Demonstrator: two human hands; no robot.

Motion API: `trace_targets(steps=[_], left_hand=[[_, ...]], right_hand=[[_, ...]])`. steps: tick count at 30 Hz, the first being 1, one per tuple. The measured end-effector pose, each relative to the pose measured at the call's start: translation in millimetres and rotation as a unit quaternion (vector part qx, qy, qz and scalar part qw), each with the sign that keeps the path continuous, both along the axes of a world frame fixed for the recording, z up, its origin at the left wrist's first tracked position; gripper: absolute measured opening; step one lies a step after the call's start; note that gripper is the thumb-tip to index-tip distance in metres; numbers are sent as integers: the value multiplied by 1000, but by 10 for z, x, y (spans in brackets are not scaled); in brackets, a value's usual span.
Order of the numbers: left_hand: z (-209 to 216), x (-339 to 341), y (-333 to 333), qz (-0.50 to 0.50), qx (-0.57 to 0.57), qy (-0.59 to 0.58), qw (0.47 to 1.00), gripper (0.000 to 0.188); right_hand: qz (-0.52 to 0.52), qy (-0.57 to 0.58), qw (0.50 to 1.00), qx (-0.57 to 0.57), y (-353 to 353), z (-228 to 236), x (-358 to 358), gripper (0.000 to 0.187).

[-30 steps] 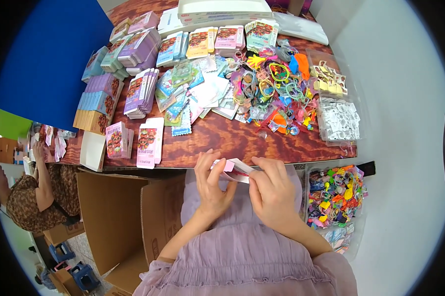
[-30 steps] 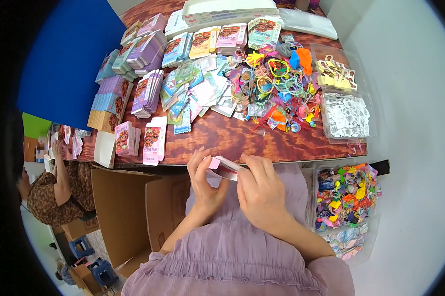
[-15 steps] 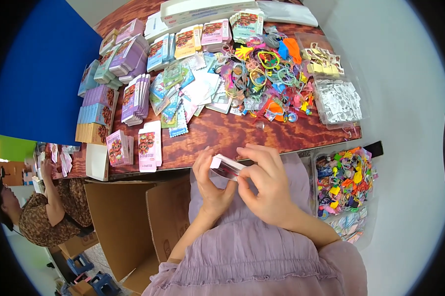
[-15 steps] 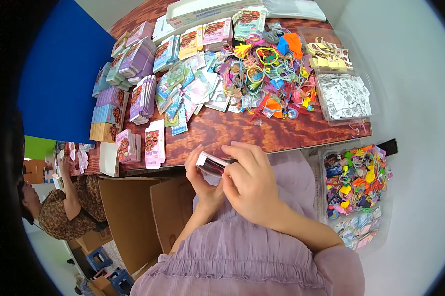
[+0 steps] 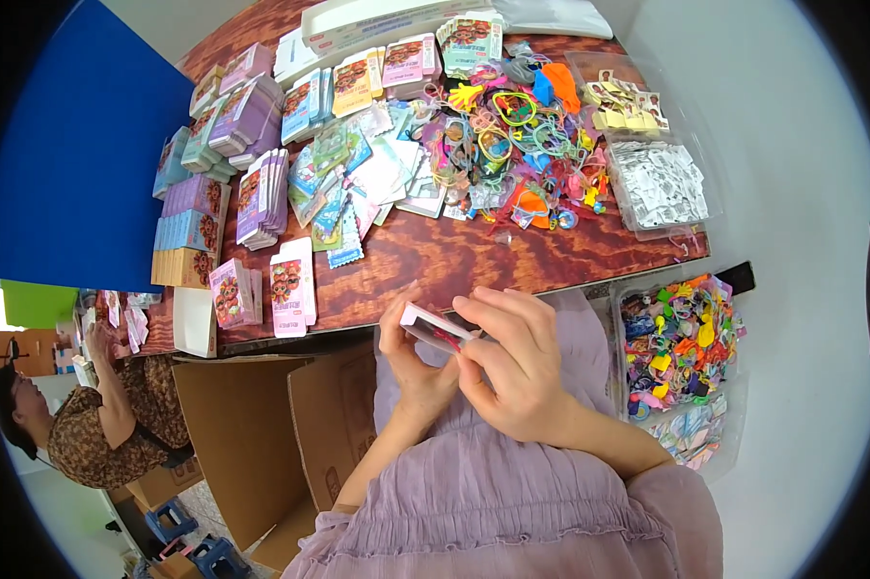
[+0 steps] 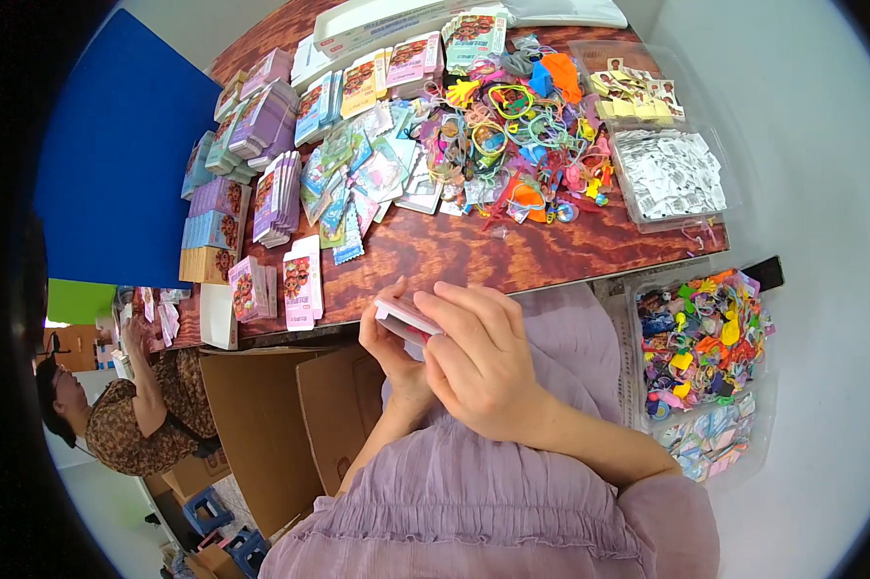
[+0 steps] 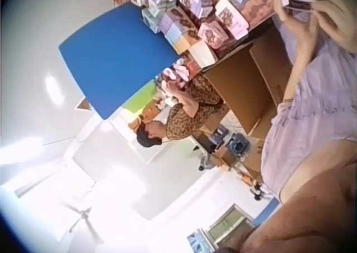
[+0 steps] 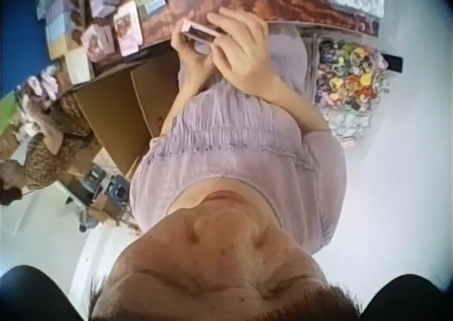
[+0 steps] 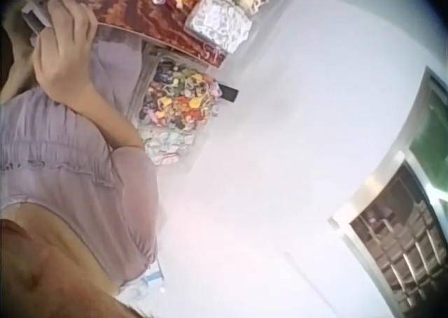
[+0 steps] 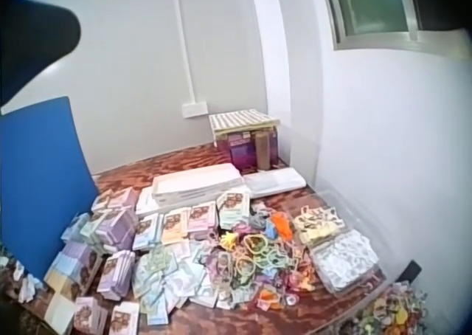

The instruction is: Assembling small toy sets by placing various components and stickers into pink individual boxes.

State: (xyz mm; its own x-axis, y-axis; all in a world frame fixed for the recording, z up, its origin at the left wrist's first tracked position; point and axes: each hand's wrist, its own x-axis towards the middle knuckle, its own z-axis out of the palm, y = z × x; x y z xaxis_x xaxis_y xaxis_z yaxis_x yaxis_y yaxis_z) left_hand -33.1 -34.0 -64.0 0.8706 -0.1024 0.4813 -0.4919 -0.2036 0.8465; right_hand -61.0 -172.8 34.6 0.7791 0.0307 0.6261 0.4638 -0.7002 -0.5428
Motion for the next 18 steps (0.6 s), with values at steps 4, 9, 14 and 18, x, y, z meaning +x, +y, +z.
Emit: trace_targets(steps=[4, 9, 14, 18], left_hand=[[-5, 28, 17, 10, 24, -37, 999, 94], [14, 13, 76, 14, 42, 6, 999, 98], [-3, 7, 86, 25, 46, 9, 999, 99], [12, 1, 80, 19, 41, 6, 999, 98]], right_hand=[[21, 7, 1000, 3, -8, 28, -11, 18], [33, 29, 998, -48, -35, 133, 8, 20], [34, 14, 999, -37, -87, 360, -11, 18], [30, 19, 999, -41, -78, 359, -9, 18]])
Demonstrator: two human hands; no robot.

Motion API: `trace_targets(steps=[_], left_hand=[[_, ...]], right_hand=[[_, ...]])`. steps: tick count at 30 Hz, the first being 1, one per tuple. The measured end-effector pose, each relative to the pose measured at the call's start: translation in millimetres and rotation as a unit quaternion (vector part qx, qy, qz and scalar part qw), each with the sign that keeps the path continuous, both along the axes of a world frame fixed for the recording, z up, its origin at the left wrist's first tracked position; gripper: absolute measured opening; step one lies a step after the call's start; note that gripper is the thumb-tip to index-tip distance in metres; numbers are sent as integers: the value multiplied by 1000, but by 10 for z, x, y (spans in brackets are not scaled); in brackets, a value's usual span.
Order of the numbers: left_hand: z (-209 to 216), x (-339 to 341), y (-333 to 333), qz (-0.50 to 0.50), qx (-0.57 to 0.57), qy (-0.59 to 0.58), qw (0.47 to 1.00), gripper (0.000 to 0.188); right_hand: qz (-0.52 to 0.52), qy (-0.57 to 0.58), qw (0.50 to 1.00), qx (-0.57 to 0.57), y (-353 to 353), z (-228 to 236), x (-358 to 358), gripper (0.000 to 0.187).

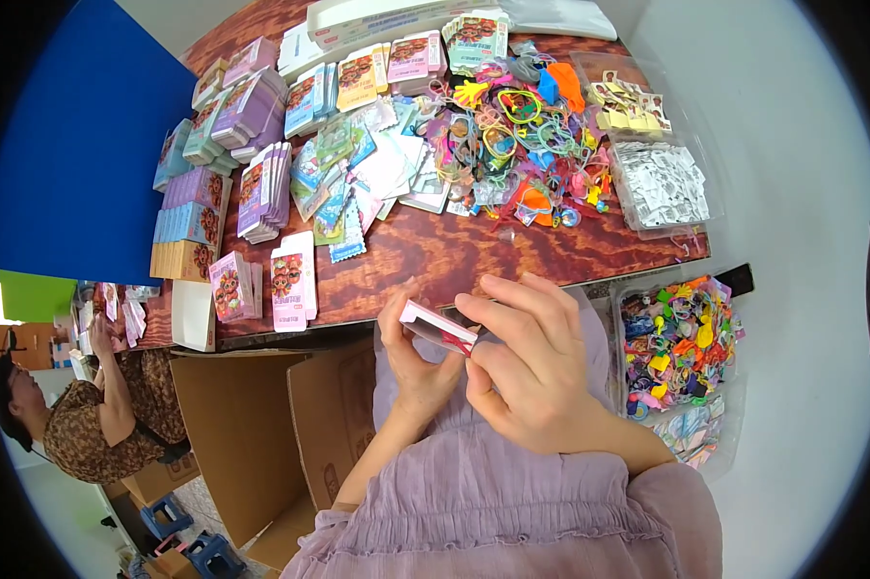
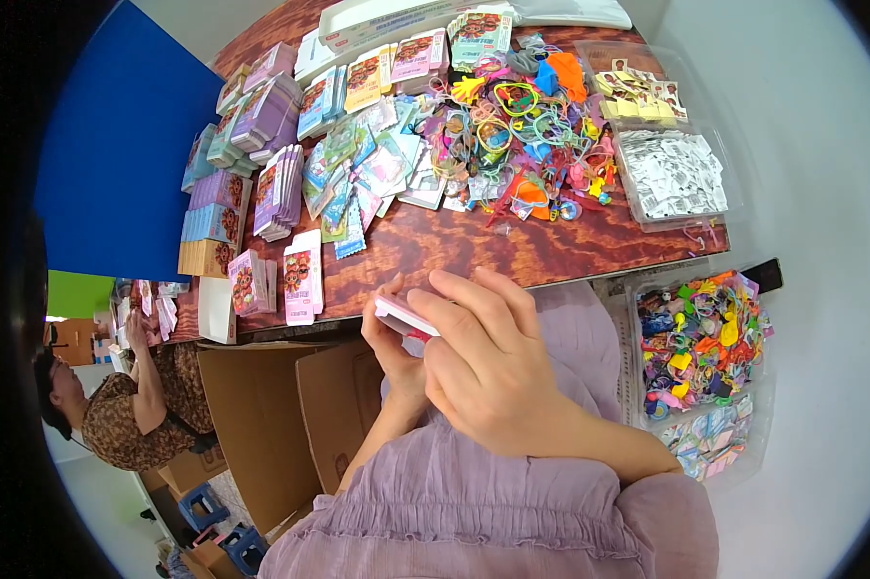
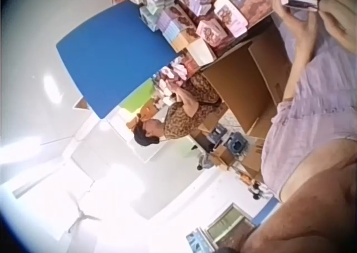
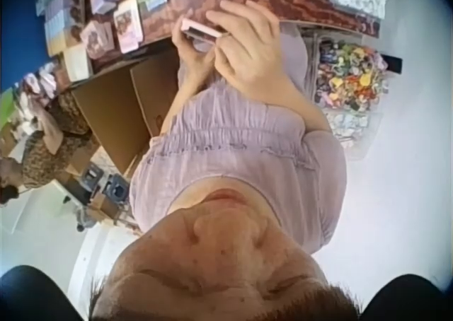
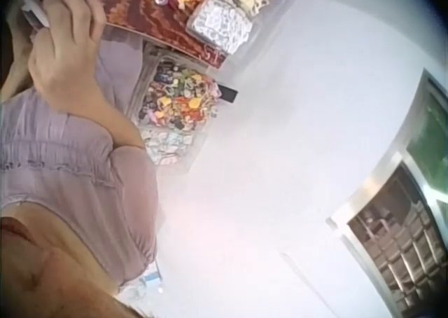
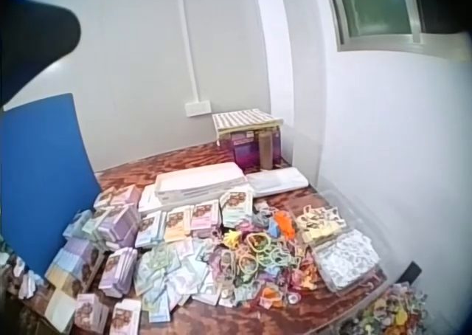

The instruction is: Assembling small toy sets by placing various components and stickers into pink individual boxes.

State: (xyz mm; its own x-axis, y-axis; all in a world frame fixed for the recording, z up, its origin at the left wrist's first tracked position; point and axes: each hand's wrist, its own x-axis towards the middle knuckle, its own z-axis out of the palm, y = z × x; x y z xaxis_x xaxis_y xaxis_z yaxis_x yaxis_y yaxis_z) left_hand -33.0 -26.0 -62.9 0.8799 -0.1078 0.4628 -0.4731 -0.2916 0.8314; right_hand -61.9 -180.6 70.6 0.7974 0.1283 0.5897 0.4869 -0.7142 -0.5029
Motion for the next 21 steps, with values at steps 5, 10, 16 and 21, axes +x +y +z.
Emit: trace_targets(steps=[5, 10, 16, 21], left_hand=[[25, -27, -10, -10, -4, -11, 1000, 94], [-17, -19, -11, 7, 6, -10, 1000, 87], [63, 2, 11, 19, 89, -20, 996, 83], [69, -3, 0, 22, 40, 10, 999, 86]], right_hand=[[0, -32, 999, -18, 86, -234, 4, 16], [-31, -5, 997, -68, 124, -331, 30, 13], [-31, 70, 993, -92, -10, -372, 51, 15], [-4, 93, 994, 51, -100, -406, -20, 19]])
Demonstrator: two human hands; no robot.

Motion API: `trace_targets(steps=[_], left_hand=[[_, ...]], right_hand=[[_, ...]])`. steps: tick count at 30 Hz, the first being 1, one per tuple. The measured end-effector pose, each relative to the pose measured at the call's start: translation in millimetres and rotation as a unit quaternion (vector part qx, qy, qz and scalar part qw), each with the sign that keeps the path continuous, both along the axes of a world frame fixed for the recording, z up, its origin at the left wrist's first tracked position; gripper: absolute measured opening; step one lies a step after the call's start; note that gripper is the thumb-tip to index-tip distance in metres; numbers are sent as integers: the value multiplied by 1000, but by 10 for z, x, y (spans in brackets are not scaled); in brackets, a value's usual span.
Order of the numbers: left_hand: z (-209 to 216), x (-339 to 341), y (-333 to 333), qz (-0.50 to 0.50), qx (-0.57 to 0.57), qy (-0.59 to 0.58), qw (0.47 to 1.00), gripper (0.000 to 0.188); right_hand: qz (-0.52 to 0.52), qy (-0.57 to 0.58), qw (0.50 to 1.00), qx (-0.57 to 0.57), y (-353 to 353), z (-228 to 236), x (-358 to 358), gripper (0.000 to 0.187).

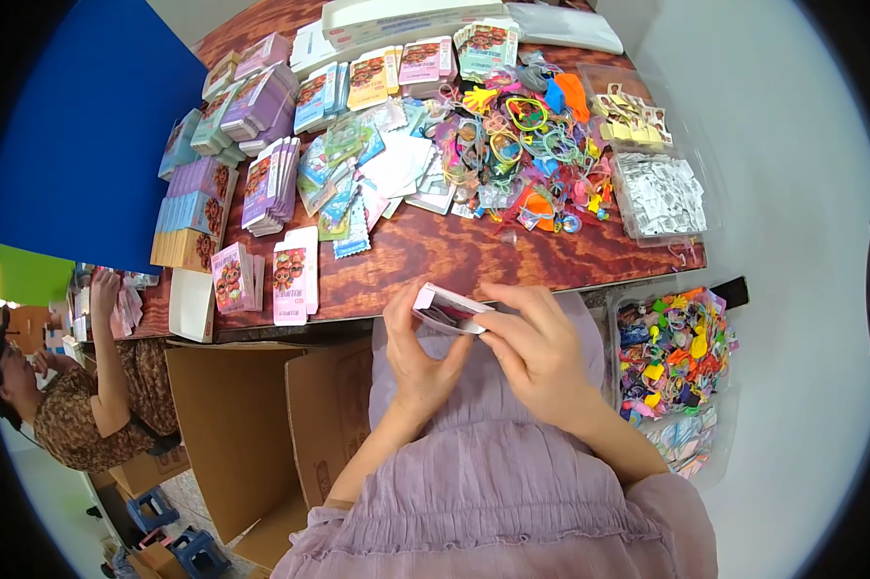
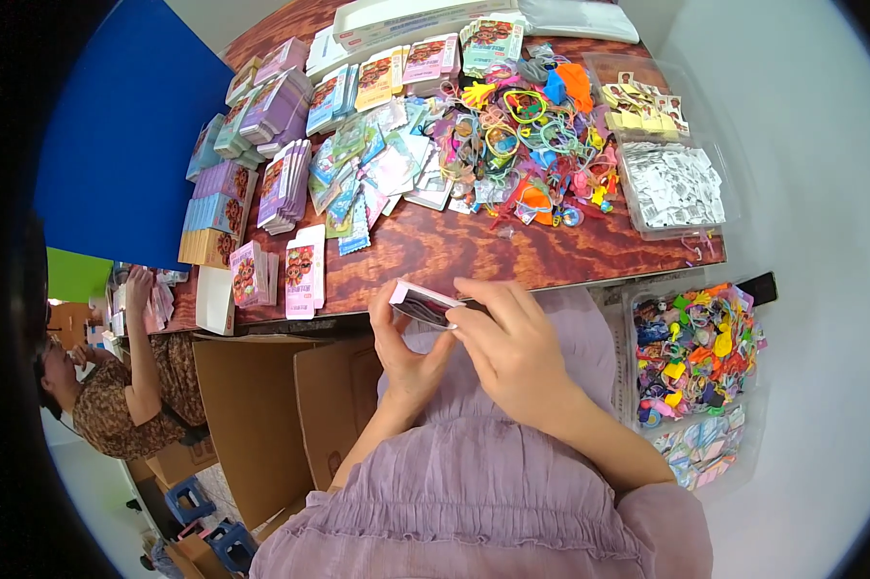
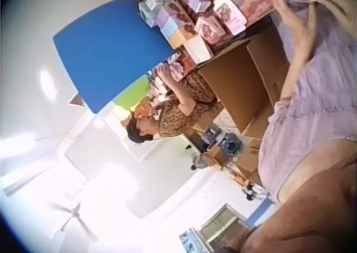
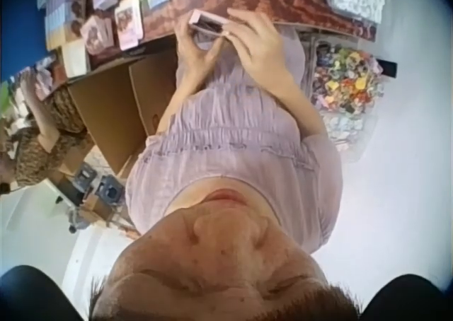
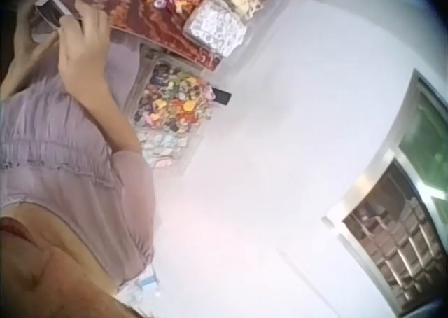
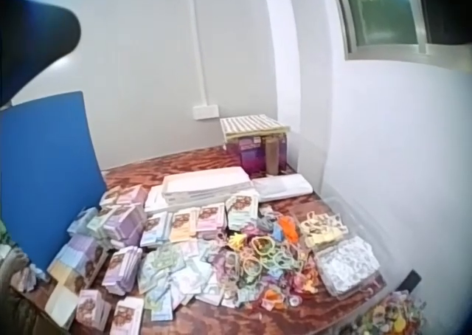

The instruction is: Assembling small toy sets by placing various components and stickers into pink individual boxes.

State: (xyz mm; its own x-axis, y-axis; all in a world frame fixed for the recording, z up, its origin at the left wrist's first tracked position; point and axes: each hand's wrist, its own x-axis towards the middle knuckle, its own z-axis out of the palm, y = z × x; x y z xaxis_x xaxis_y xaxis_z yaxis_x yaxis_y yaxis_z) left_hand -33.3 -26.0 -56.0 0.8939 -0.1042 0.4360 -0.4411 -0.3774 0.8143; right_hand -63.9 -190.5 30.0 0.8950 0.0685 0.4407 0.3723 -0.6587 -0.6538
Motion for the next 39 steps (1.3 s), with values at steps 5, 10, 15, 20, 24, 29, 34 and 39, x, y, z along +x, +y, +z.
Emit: trace_targets(steps=[5, 10, 15, 20, 24, 29, 34, 39], left_hand=[[100, -65, -17, -28, -22, 31, 999, 88], [192, -160, -48, -88, -138, 112, 980, 74], [247, -222, 2, -119, -114, 150, 975, 58], [303, -161, 57, -162, -172, 287, 928, 47], [333, -68, 36, -191, -205, 328, 902, 48], [235, -62, 26, -164, -247, 288, 911, 53], [248, -59, 60, -189, -69, 278, 939, 63], [237, -29, 41, -210, -59, 273, 937, 69]], right_hand=[[-13, 19, 990, 140, 48, -137, -43, 28], [-54, 67, 956, 282, 41, -132, -25, 22], [-8, 100, 952, 289, -146, -234, 34, 14], [6, 140, 949, 282, -193, -280, 24, 7], [-46, 194, 920, 337, -121, -327, 26, 8], [82, 149, 943, 284, -223, -385, 124, 11], [51, 231, 877, 419, -180, -525, 110, 4], [-33, 341, 828, 444, -259, -490, 171, 8]])
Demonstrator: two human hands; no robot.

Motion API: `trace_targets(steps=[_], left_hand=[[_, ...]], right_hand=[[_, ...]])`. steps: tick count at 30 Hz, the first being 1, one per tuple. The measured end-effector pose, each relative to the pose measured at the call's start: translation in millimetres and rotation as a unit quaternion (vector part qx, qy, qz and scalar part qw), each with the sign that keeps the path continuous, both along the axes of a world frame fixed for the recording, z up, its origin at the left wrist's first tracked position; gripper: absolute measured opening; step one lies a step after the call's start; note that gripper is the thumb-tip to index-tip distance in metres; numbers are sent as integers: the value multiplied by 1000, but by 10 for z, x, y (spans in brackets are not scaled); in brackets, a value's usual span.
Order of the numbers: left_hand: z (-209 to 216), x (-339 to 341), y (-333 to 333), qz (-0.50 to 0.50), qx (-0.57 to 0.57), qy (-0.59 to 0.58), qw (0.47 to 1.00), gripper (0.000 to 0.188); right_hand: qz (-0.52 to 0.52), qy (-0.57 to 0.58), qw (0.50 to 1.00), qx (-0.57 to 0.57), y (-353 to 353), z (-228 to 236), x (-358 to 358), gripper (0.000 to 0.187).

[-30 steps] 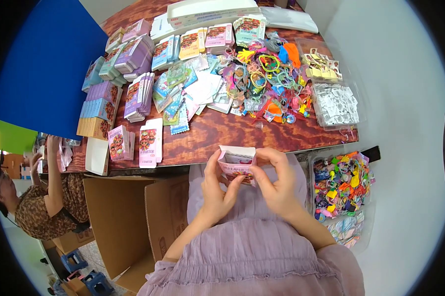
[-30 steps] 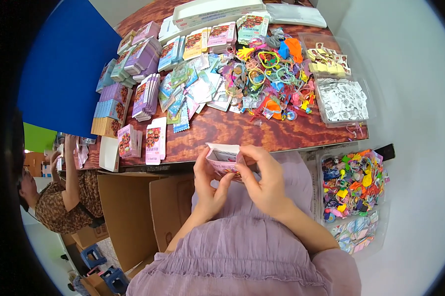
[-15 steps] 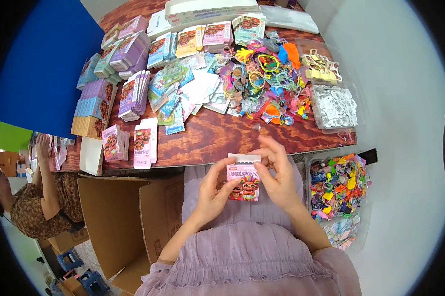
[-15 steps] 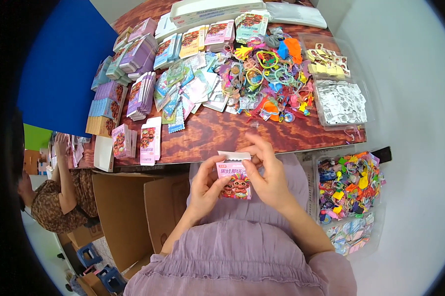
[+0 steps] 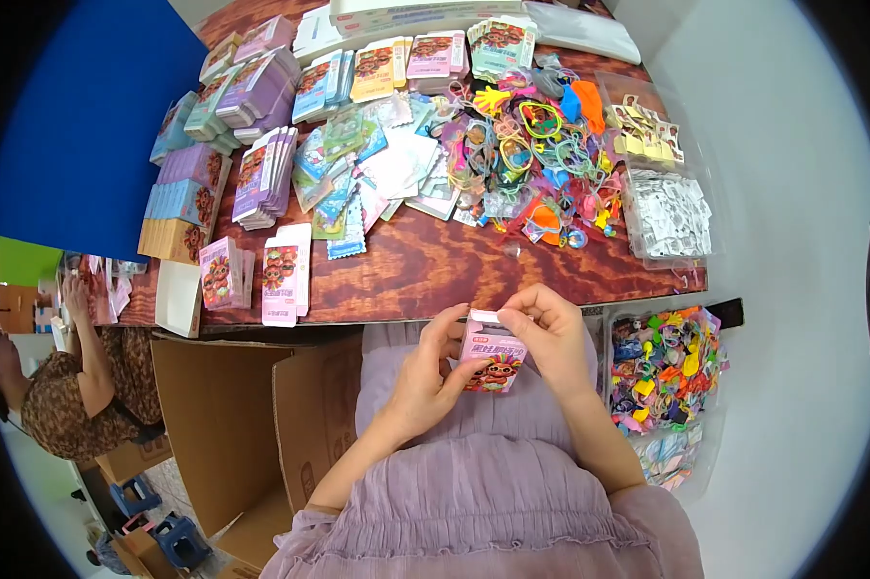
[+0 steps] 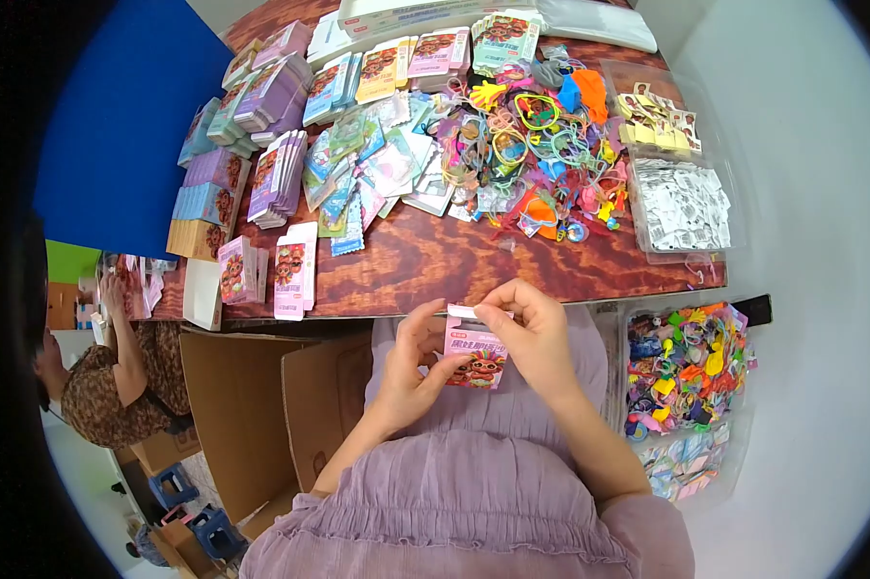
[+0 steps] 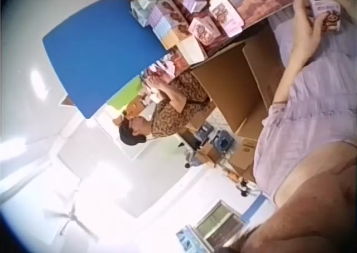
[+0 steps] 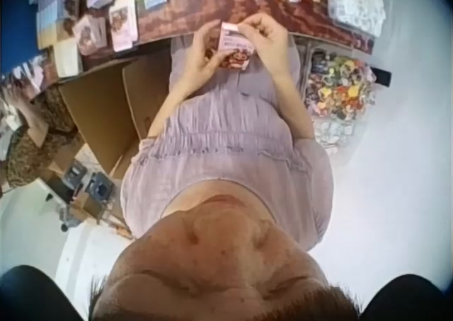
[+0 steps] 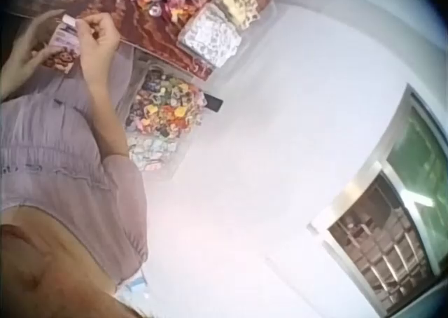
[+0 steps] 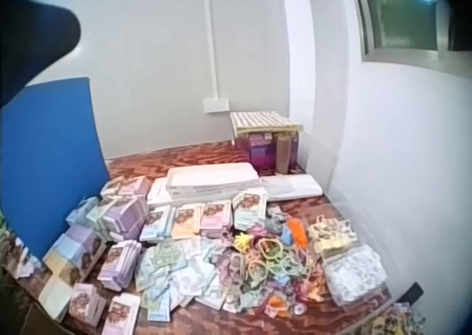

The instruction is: Assembling small toy sets by placing various components and stickers into pink individual boxes.

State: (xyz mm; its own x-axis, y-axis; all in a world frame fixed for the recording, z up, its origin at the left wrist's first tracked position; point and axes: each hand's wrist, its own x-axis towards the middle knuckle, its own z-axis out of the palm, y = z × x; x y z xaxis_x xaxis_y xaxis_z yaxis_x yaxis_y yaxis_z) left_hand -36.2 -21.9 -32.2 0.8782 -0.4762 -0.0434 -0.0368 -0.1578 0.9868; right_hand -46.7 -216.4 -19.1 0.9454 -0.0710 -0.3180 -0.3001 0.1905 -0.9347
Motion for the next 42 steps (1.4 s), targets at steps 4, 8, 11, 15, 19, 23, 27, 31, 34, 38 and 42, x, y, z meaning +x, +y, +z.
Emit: trace_targets(steps=[4, 8, 11, 15, 19, 23, 27, 31, 34, 38, 42], left_hand=[[-53, 22, -45, 16, -45, 2, 999, 71], [-69, 44, -27, 15, -39, 2, 999, 71], [-12, 69, -29, 23, -35, 25, 999, 66], [72, 130, -7, 3, 22, -21, 1000, 49], [-10, 137, -36, 3, 16, -110, 994, 36], [-71, 91, -88, 13, -16, -99, 995, 38], [131, 43, -95, 73, 99, -117, 986, 76], [220, 108, 52, 97, 216, -231, 944, 82], [362, 392, 566, 193, 240, -263, 914, 75], [787, 784, 1299, 380, 384, -268, 798, 71], [287, 1147, 1987, 383, 537, -279, 698, 81]], right_hand=[[27, -59, 998, -25, -21, -4, 28, 7], [47, -130, 989, -53, -65, 31, 18, 11], [67, -153, 979, -118, -89, 64, 7, 15], [106, -199, 960, -169, -115, -2, 40, 16], [108, -200, 952, -207, -48, 105, 51, 13], [87, -239, 937, -240, 33, 23, -44, 10], [-37, -120, 979, -157, 131, -169, 77, 13], [-33, -138, 987, -73, 485, 36, 302, 16], [-23, -143, 989, -21, 682, 98, 433, 17], [31, -106, 994, -25, 425, -120, 297, 18], [77, -43, 995, -38, 449, -299, 288, 15]])
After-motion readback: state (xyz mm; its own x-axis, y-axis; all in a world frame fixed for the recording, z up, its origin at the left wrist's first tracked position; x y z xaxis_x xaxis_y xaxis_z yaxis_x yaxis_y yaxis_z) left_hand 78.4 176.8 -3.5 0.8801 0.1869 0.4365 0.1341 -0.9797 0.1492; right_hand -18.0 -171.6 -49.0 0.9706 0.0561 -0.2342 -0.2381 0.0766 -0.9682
